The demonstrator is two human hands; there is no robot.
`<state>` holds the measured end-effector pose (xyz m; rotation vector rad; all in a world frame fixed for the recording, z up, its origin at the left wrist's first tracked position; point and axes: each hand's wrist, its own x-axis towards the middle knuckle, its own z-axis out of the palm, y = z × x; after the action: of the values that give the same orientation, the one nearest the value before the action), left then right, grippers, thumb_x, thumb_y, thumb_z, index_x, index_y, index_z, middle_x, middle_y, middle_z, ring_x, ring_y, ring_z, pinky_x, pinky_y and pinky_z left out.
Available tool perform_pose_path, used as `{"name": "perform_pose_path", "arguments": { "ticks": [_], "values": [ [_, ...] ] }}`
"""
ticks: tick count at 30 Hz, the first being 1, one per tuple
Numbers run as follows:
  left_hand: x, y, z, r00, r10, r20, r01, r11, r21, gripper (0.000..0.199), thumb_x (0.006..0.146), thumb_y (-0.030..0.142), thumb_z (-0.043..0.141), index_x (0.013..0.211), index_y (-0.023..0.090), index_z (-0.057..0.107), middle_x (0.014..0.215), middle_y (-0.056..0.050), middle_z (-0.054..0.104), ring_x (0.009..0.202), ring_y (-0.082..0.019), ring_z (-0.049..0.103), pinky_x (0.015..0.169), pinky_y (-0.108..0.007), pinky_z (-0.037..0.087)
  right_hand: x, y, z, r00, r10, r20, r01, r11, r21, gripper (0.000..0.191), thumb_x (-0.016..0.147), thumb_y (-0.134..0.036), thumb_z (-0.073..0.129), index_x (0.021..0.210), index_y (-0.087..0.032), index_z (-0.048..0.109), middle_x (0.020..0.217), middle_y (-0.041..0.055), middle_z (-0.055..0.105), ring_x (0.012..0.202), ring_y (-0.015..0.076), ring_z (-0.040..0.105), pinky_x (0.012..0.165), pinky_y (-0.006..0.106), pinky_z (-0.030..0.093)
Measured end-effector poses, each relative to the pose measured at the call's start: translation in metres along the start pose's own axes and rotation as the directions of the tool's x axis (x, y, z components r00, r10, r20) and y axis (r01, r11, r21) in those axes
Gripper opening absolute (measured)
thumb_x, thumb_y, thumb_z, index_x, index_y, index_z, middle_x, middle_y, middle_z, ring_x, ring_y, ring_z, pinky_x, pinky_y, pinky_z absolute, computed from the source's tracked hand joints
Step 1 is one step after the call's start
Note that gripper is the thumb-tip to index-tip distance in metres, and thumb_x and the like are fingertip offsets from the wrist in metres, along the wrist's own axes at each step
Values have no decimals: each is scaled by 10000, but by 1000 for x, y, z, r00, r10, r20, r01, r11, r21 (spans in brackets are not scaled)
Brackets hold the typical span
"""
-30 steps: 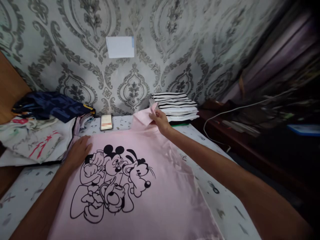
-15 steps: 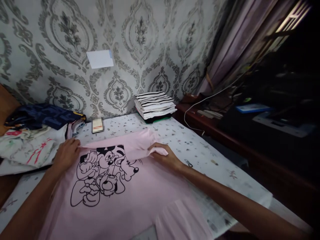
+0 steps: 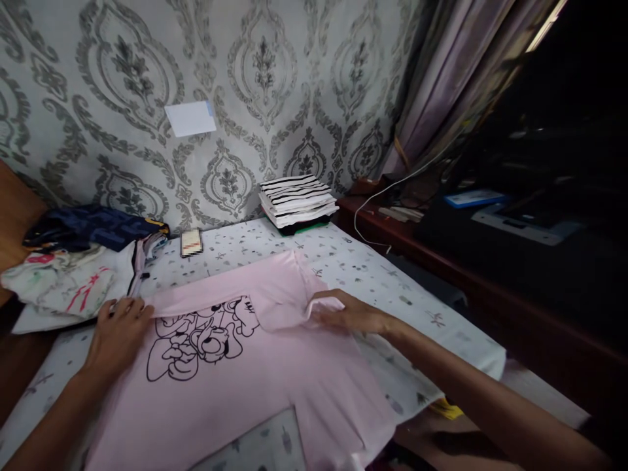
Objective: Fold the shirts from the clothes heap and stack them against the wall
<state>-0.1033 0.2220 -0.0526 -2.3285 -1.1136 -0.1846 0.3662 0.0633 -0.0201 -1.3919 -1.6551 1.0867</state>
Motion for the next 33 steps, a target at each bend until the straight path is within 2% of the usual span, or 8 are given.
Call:
{"name": "perform_pose_path", "arguments": {
  "ticks": [3, 8, 12, 15, 19, 27, 30, 33],
  "values": [
    [-10, 4, -2, 999, 13, -38, -13, 1000, -4, 356, 817, 103, 381, 911, 247, 692, 1192, -133, 701, 1229, -373, 552, 1053, -629, 342, 10, 0, -21, 988, 26, 152, -21, 999, -35, 330, 829, -514, 685, 971, -230, 776, 989, 46, 754, 932, 224, 671, 806, 322, 516],
    [-18, 7, -5, 1000, -2, 14, 3, 999, -39, 373, 858, 85, 367, 943, 201, 712, 1032, -173, 740, 1143, -367, 620, 1019, -594, 376, 79, 21, -32, 964, 159, -214, -206, 953, -221, 356, 970, -422, 504, 976, -149, 731, 933, 100, 754, 821, 196, 700, 693, 279, 528],
    [-23, 4, -5, 993, -71, 89, 77, 995, -65, 371, 853, 79, 385, 972, 191, 718, 990, -168, 739, 1039, -348, 651, 926, -522, 438, 130, 34, -17, 914, 68, -401, -281, 819, -501, 276, 909, -264, 592, 1138, -147, 690, 1110, 137, 710, 1019, 254, 659, 869, 351, 506],
    [-31, 1, -6, 985, -109, 137, 119, 990, -69, 359, 844, 70, 395, 975, 174, 712, 1007, -167, 734, 1037, -342, 644, 901, -495, 449, 142, 45, -8, 958, -72, -276, -129, 753, -645, 338, 905, -242, 580, 1222, -160, 663, 1228, 147, 655, 1173, 271, 579, 1012, 372, 432],
    [-40, -2, -7, 966, -194, 172, 218, 967, -130, 314, 871, 96, 415, 950, 192, 702, 1004, -145, 727, 1035, -319, 640, 915, -472, 451, 143, 70, -14, 963, -204, -174, -30, 564, -825, 315, 932, -241, 486, 1120, -123, 710, 1144, 171, 675, 1088, 286, 605, 981, 382, 452],
    [-41, -6, -19, 948, -258, 185, 296, 929, -221, 275, 901, 180, 420, 920, 191, 694, 940, -122, 720, 962, -302, 624, 862, -454, 461, 149, 77, -20, 967, -168, -191, -89, 480, -873, 333, 917, -269, 456, 1041, -168, 749, 1060, 158, 722, 1010, 307, 635, 854, 403, 492],
    [-29, -3, -24, 946, -262, 189, 298, 934, -198, 259, 850, 178, 455, 905, 183, 708, 948, -127, 730, 1002, -319, 618, 925, -491, 451, 154, 71, -7, 964, -202, -173, -46, 516, -855, 325, 912, -278, 475, 1076, -181, 738, 1114, 149, 719, 1066, 294, 632, 917, 396, 484],
    [-4, 13, -17, 937, -294, 188, 342, 881, -327, 385, 875, 211, 416, 1137, 150, 691, 1159, -132, 721, 1138, -289, 612, 1044, -460, 431, 163, 71, 12, 966, -226, -123, 34, 586, -809, 358, 959, -323, 427, 1132, -160, 695, 1177, 156, 695, 1142, 281, 615, 986, 385, 471]
  ]
}}
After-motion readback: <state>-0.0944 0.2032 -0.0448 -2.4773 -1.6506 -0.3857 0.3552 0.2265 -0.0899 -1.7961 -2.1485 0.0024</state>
